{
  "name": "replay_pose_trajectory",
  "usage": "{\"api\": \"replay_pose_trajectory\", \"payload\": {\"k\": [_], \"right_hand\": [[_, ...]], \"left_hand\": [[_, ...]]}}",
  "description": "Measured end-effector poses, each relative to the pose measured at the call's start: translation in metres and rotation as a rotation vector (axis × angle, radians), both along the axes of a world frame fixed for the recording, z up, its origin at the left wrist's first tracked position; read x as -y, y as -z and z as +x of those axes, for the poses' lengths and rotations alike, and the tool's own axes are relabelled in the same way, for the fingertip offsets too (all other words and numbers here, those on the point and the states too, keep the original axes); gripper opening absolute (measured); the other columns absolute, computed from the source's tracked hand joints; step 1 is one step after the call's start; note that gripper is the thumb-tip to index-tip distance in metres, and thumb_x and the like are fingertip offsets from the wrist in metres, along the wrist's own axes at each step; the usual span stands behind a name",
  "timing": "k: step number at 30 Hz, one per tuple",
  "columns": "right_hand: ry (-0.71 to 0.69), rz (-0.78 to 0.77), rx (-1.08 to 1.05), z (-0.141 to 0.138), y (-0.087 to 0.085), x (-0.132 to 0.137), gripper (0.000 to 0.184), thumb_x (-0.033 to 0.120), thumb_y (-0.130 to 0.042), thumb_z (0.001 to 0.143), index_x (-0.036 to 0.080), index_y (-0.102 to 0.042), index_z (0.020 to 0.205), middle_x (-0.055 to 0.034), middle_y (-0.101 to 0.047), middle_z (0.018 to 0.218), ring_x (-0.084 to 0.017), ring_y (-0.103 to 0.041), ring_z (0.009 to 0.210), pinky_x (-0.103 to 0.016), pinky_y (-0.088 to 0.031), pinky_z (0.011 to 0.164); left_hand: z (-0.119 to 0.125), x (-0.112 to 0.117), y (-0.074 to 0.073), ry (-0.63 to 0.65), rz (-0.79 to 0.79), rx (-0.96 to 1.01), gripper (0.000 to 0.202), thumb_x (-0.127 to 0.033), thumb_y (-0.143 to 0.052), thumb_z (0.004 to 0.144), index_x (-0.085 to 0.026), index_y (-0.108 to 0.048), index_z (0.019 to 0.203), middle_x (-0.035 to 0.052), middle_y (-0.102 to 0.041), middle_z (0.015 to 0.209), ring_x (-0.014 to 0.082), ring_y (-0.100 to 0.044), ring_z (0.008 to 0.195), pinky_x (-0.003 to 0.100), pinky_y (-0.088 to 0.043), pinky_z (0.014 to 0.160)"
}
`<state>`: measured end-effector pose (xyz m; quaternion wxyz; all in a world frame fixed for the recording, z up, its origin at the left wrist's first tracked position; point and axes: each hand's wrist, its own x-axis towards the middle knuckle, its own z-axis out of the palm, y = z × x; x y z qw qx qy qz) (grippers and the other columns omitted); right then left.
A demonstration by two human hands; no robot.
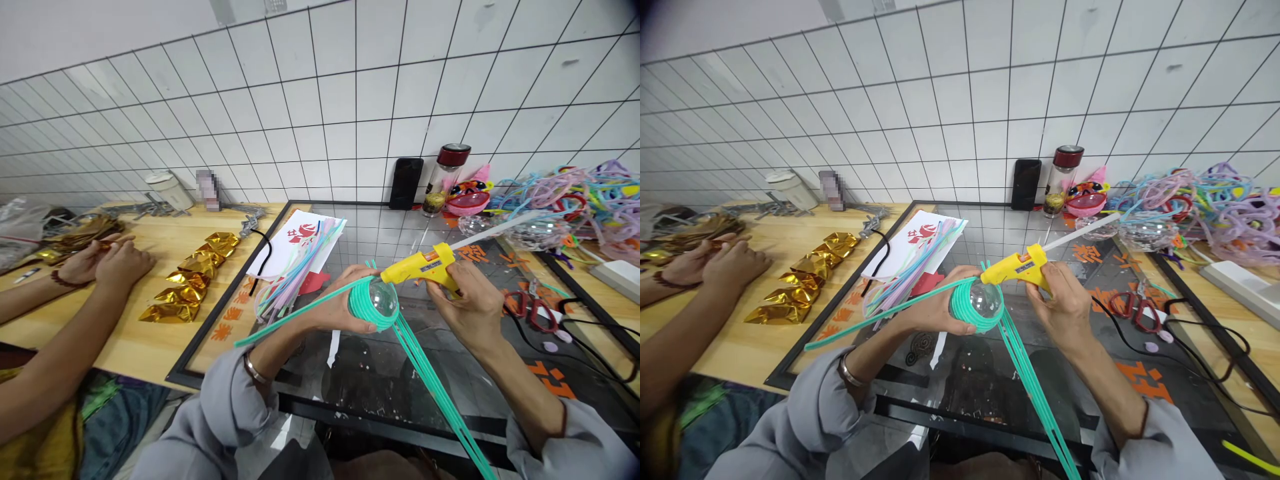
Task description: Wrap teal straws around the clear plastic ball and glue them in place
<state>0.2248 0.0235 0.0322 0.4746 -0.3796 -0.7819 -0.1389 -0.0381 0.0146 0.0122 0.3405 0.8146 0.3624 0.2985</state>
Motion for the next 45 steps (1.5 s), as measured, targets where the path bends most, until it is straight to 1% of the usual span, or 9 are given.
{"api": "replay_pose_trajectory", "payload": {"k": [9,15,19,24,27,31,37,41,45], "right_hand": [[-0.008,-0.022,-0.016,0.0,-0.001,0.0,0.016,0.019,-0.062,0.086,0.024,-0.05,0.079,0.0008,-0.053,0.069,-0.015,-0.051,0.061,-0.029,-0.037,0.055],[0.0,-0.026,-0.051,-0.003,-0.003,0.001,0.023,0.019,-0.061,0.085,0.025,-0.043,0.073,0.0023,-0.048,0.066,-0.015,-0.047,0.059,-0.029,-0.035,0.055],[0.077,-0.123,-0.146,-0.004,-0.004,0.001,0.031,0.025,-0.063,0.081,0.025,-0.036,0.065,0.0047,-0.041,0.06,-0.013,-0.039,0.053,-0.029,-0.031,0.052],[0.145,-0.398,-0.322,-0.001,0.004,-0.007,0.025,0.039,-0.064,0.078,0.023,-0.048,0.067,0.0051,-0.044,0.059,-0.012,-0.039,0.052,-0.026,-0.03,0.049],[0.214,-0.55,-0.391,0.002,0.014,-0.017,0.034,0.05,-0.062,0.075,0.022,-0.048,0.062,0.0046,-0.041,0.06,-0.012,-0.039,0.053,-0.026,-0.028,0.05],[0.355,-0.631,-0.299,0.008,0.035,-0.034,0.039,0.058,-0.058,0.071,0.023,-0.047,0.057,0.0023,-0.043,0.059,-0.016,-0.042,0.055,-0.029,-0.031,0.054],[0.527,-0.583,-0.106,0.015,0.063,-0.054,0.038,0.051,-0.06,0.074,0.015,-0.063,0.086,-0.0083,-0.062,0.076,-0.023,-0.055,0.069,-0.032,-0.038,0.06],[0.579,-0.611,-0.03,0.016,0.07,-0.064,0.041,0.044,-0.063,0.075,0.009,-0.065,0.096,-0.016,-0.066,0.088,-0.028,-0.059,0.081,-0.034,-0.04,0.065],[0.59,-0.614,0.073,0.016,0.07,-0.065,0.04,0.044,-0.06,0.082,0.008,-0.064,0.1,-0.019,-0.066,0.093,-0.031,-0.059,0.087,-0.037,-0.042,0.072]], "left_hand": [[0.0,0.0,0.001,0.001,0.0,0.009,0.098,-0.044,-0.087,0.059,-0.023,-0.04,0.143,0.0139,-0.045,0.143,0.0386,-0.037,0.141,0.062,-0.03,0.121],[0.0,0.001,-0.001,-0.006,-0.005,-0.001,0.099,-0.044,-0.087,0.059,-0.022,-0.04,0.143,0.0146,-0.045,0.144,0.0379,-0.038,0.142,0.06,-0.03,0.122],[0.0,0.001,-0.002,-0.009,-0.018,0.001,0.099,-0.043,-0.088,0.058,-0.024,-0.041,0.143,0.013,-0.046,0.143,0.0376,-0.039,0.141,0.059,-0.03,0.122],[0.0,0.002,-0.003,-0.015,-0.019,-0.003,0.096,-0.038,-0.089,0.057,-0.024,-0.044,0.141,0.0119,-0.047,0.143,0.0368,-0.039,0.142,0.059,-0.029,0.123],[0.001,0.003,-0.005,-0.022,-0.019,-0.003,0.094,-0.036,-0.089,0.057,-0.022,-0.046,0.139,0.0119,-0.048,0.143,0.036,-0.038,0.142,0.056,-0.029,0.124],[0.002,0.003,-0.006,-0.023,-0.019,-0.009,0.094,-0.037,-0.089,0.058,-0.021,-0.045,0.14,0.013,-0.046,0.143,0.0357,-0.04,0.141,0.056,-0.031,0.123],[0.003,0.003,-0.004,-0.027,0.025,0.007,0.093,-0.038,-0.089,0.058,-0.022,-0.046,0.138,0.0131,-0.049,0.14,0.0359,-0.041,0.139,0.059,-0.032,0.122],[0.003,0.003,-0.005,-0.044,0.023,0.004,0.093,-0.036,-0.089,0.057,-0.022,-0.047,0.138,0.0129,-0.051,0.139,0.0358,-0.043,0.137,0.059,-0.033,0.121],[0.002,0.003,-0.003,-0.072,0.045,0.015,0.091,-0.034,-0.089,0.057,-0.023,-0.048,0.138,0.0117,-0.052,0.138,0.0351,-0.044,0.136,0.059,-0.034,0.119]]}}
